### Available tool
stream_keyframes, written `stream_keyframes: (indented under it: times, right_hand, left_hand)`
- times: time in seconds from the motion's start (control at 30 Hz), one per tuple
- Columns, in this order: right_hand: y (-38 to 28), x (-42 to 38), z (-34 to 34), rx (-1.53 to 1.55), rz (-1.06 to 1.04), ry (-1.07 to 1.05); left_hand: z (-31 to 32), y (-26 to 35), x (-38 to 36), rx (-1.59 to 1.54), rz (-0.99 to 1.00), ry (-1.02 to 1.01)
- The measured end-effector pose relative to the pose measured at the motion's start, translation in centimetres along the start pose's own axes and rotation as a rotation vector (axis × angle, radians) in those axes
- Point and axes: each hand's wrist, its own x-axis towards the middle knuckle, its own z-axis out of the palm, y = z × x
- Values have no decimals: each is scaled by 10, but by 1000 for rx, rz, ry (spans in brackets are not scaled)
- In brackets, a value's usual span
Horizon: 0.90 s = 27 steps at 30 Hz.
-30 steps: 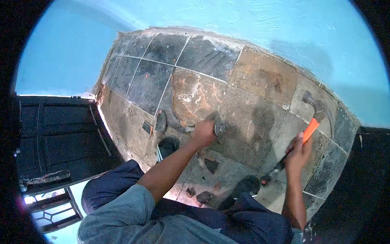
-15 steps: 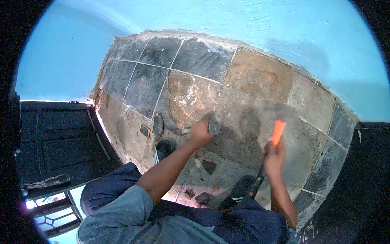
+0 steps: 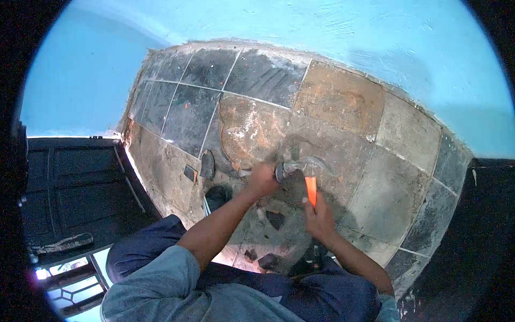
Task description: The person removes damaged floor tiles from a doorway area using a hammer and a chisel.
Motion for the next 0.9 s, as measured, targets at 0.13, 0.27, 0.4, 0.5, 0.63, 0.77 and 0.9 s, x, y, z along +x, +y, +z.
stream_keyframes:
  times: [0.13,0.27,0.4,0.5,0.63,0.77,0.9]
  right_hand:
    - [9,17,-44,49,102,52]
    - [-50,31,-89,535,-60,548]
    - [-24,27,-66,570,-206,693]
    - [13,16,-9,-35,-288,389]
    - [18,12,-6,-108,57,-3]
    - [52,9,-26,-65,190,12]
    - [67,6,-36,60,200,82]
  left_hand:
    - [-19,13,0,-162,-66,55]
    - [-18,5,4,-179,-63,82]
    - [-16,-1,7,-117,-87,88]
    - [-19,3,8,-175,-73,95]
    - [-25,11,6,-162,-129,37]
    - [-12,11,6,-89,-110,14]
    - [8,12,-5,-25,-76,-9]
